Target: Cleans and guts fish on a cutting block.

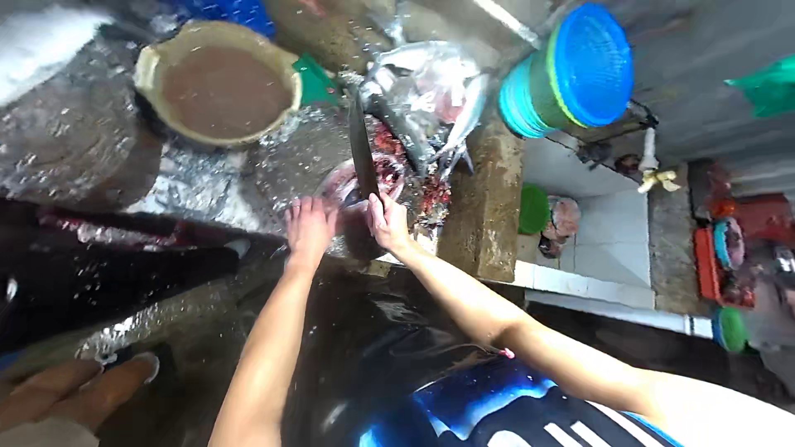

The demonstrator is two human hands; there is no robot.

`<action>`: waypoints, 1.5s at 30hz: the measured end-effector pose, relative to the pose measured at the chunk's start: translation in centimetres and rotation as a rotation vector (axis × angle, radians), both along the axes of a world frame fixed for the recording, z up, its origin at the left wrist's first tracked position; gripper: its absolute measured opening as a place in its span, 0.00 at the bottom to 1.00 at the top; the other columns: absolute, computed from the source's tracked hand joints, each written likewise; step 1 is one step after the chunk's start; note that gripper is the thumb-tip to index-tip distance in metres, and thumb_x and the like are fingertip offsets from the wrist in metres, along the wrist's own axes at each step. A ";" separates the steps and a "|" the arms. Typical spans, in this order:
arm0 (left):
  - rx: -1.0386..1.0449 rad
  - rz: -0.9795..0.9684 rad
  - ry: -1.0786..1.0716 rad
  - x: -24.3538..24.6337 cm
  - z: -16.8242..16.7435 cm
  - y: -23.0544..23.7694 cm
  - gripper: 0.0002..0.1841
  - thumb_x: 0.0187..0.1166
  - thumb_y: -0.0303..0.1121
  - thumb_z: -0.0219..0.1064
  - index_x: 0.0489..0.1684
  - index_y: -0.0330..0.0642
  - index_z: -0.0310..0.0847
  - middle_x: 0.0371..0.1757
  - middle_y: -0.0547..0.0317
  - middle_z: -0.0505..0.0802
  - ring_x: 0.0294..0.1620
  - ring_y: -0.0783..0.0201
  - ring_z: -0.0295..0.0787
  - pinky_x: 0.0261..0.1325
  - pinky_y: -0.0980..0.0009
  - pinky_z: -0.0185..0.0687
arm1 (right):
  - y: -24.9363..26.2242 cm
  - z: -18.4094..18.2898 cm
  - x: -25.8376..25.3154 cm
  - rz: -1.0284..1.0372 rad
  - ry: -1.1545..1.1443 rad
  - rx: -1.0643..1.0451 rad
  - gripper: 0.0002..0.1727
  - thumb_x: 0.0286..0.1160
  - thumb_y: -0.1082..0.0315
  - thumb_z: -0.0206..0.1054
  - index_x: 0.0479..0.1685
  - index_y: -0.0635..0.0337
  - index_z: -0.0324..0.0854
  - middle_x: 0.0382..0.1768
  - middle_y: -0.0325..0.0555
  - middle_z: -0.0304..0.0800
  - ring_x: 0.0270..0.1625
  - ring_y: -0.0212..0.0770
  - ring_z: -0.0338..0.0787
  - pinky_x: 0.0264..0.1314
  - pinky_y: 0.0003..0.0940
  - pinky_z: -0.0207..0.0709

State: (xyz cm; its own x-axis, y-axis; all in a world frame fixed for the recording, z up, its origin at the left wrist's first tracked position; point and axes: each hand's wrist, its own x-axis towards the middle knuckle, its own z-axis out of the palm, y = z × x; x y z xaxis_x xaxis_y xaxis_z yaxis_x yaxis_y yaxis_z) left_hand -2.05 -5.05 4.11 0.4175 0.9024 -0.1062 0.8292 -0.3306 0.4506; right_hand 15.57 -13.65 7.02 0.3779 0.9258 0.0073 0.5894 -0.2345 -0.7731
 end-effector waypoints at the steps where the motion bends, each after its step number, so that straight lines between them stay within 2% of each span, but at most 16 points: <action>1: -0.022 -0.061 0.064 0.9 0.4 0.7 0.28 0.85 0.50 0.63 0.66 0.31 0.82 0.70 0.32 0.84 0.77 0.33 0.77 0.77 0.35 0.70 | -1.5 0.0 1.3 -0.082 0.046 -0.043 0.29 0.94 0.43 0.44 0.41 0.56 0.81 0.14 0.43 0.79 0.12 0.42 0.80 0.15 0.44 0.79; 3: -0.014 -0.115 0.181 2.3 1.1 1.5 0.22 0.84 0.41 0.63 0.60 0.27 0.83 0.66 0.27 0.85 0.73 0.31 0.80 0.72 0.35 0.75 | -4.3 0.0 4.0 -0.238 0.118 -0.112 0.32 0.93 0.39 0.43 0.41 0.55 0.82 0.15 0.45 0.80 0.13 0.44 0.82 0.17 0.46 0.81; 7: -0.059 -0.078 0.335 3.4 1.9 2.3 0.18 0.83 0.36 0.63 0.57 0.25 0.83 0.64 0.27 0.86 0.66 0.30 0.84 0.63 0.34 0.81 | -9.3 -0.9 9.1 -0.485 0.144 -0.267 0.33 0.92 0.42 0.47 0.37 0.60 0.86 0.22 0.47 0.86 0.25 0.46 0.89 0.34 0.51 0.86; 11: -0.136 -0.017 0.427 4.0 2.5 2.5 0.15 0.83 0.29 0.61 0.57 0.23 0.81 0.62 0.25 0.86 0.63 0.28 0.85 0.57 0.32 0.84 | -12.5 -0.8 11.6 -0.561 0.163 -0.455 0.31 0.89 0.42 0.52 0.39 0.61 0.87 0.28 0.50 0.88 0.34 0.48 0.91 0.45 0.53 0.85; 13: -0.172 -0.015 0.447 4.2 3.0 3.1 0.15 0.82 0.29 0.62 0.57 0.24 0.81 0.62 0.26 0.86 0.63 0.28 0.86 0.57 0.32 0.83 | -12.3 -0.1 12.6 -0.571 0.185 -0.568 0.29 0.88 0.43 0.56 0.46 0.63 0.87 0.36 0.56 0.91 0.41 0.52 0.92 0.51 0.56 0.84; 17: -0.219 -0.073 0.480 4.0 2.7 4.7 0.21 0.86 0.36 0.58 0.66 0.24 0.77 0.66 0.26 0.85 0.68 0.31 0.85 0.65 0.35 0.81 | -10.0 -2.2 15.0 -0.708 0.226 -0.669 0.28 0.81 0.44 0.63 0.41 0.66 0.86 0.39 0.62 0.90 0.43 0.59 0.92 0.49 0.62 0.83; 19: -0.219 -0.104 0.450 3.6 2.4 5.4 0.23 0.88 0.38 0.56 0.68 0.25 0.77 0.66 0.26 0.86 0.68 0.32 0.85 0.68 0.36 0.80 | -8.0 -2.8 16.5 -0.777 0.223 -0.666 0.26 0.79 0.46 0.64 0.44 0.66 0.86 0.44 0.63 0.91 0.49 0.61 0.92 0.52 0.64 0.83; 23: -0.235 -0.094 0.412 3.1 2.2 5.8 0.25 0.91 0.43 0.53 0.70 0.27 0.76 0.64 0.29 0.87 0.67 0.33 0.86 0.68 0.37 0.80 | -4.2 -2.6 19.2 -0.846 0.225 -0.672 0.28 0.79 0.48 0.66 0.56 0.68 0.83 0.57 0.67 0.88 0.63 0.63 0.88 0.64 0.66 0.80; 27: -0.244 -0.123 0.431 3.0 2.2 6.2 0.26 0.92 0.44 0.51 0.73 0.29 0.75 0.67 0.31 0.87 0.67 0.35 0.87 0.68 0.39 0.81 | -1.3 -2.9 21.7 -0.854 0.176 -0.682 0.26 0.76 0.49 0.68 0.53 0.68 0.84 0.55 0.67 0.89 0.61 0.63 0.89 0.61 0.66 0.80; 30: -0.220 -0.138 0.410 2.4 1.7 6.1 0.25 0.92 0.43 0.51 0.72 0.30 0.77 0.66 0.31 0.87 0.67 0.35 0.87 0.68 0.40 0.82 | 0.5 -3.5 22.8 -0.800 0.162 -0.709 0.26 0.77 0.52 0.68 0.59 0.69 0.82 0.61 0.68 0.86 0.66 0.64 0.87 0.64 0.67 0.80; 33: -0.171 -0.165 0.353 2.1 1.4 6.2 0.22 0.91 0.41 0.55 0.67 0.30 0.81 0.62 0.30 0.89 0.64 0.34 0.88 0.67 0.37 0.82 | 1.1 -6.2 22.6 -0.790 0.159 -0.698 0.24 0.76 0.56 0.68 0.60 0.68 0.81 0.62 0.68 0.87 0.64 0.66 0.88 0.61 0.70 0.82; 35: -0.153 -0.170 0.323 2.0 1.4 6.5 0.21 0.90 0.41 0.57 0.63 0.31 0.84 0.58 0.30 0.91 0.63 0.32 0.89 0.66 0.35 0.81 | 1.0 -8.2 22.5 -0.793 0.202 -0.687 0.24 0.77 0.58 0.67 0.64 0.68 0.80 0.63 0.67 0.87 0.66 0.66 0.88 0.64 0.69 0.81; 38: -0.187 -0.162 0.289 1.9 1.5 7.3 0.22 0.91 0.42 0.57 0.64 0.30 0.84 0.56 0.27 0.91 0.64 0.28 0.87 0.68 0.32 0.77 | 0.7 -7.1 22.3 -0.740 0.247 -0.691 0.23 0.82 0.59 0.62 0.65 0.69 0.81 0.66 0.68 0.86 0.69 0.66 0.86 0.68 0.68 0.79; 42: -0.214 -0.120 0.290 2.3 1.7 7.1 0.22 0.91 0.41 0.58 0.64 0.28 0.81 0.57 0.27 0.91 0.64 0.31 0.88 0.68 0.35 0.79 | -0.2 -5.3 21.7 -0.767 0.201 -0.755 0.28 0.80 0.50 0.64 0.65 0.68 0.81 0.64 0.68 0.87 0.66 0.66 0.88 0.64 0.71 0.80; 44: -0.205 -0.079 0.259 2.5 1.5 6.8 0.21 0.91 0.39 0.57 0.64 0.28 0.81 0.59 0.28 0.90 0.65 0.32 0.88 0.68 0.36 0.79 | -0.9 -5.2 20.3 -0.806 0.027 -0.730 0.35 0.78 0.49 0.66 0.76 0.67 0.72 0.66 0.70 0.84 0.66 0.68 0.87 0.62 0.70 0.81; 45: -0.193 -0.069 0.231 2.5 1.2 6.7 0.20 0.91 0.38 0.56 0.65 0.27 0.81 0.59 0.28 0.90 0.65 0.32 0.88 0.69 0.36 0.79 | -1.2 -5.1 19.0 -0.811 -0.085 -0.674 0.37 0.78 0.50 0.67 0.80 0.66 0.69 0.71 0.70 0.79 0.70 0.69 0.84 0.66 0.69 0.78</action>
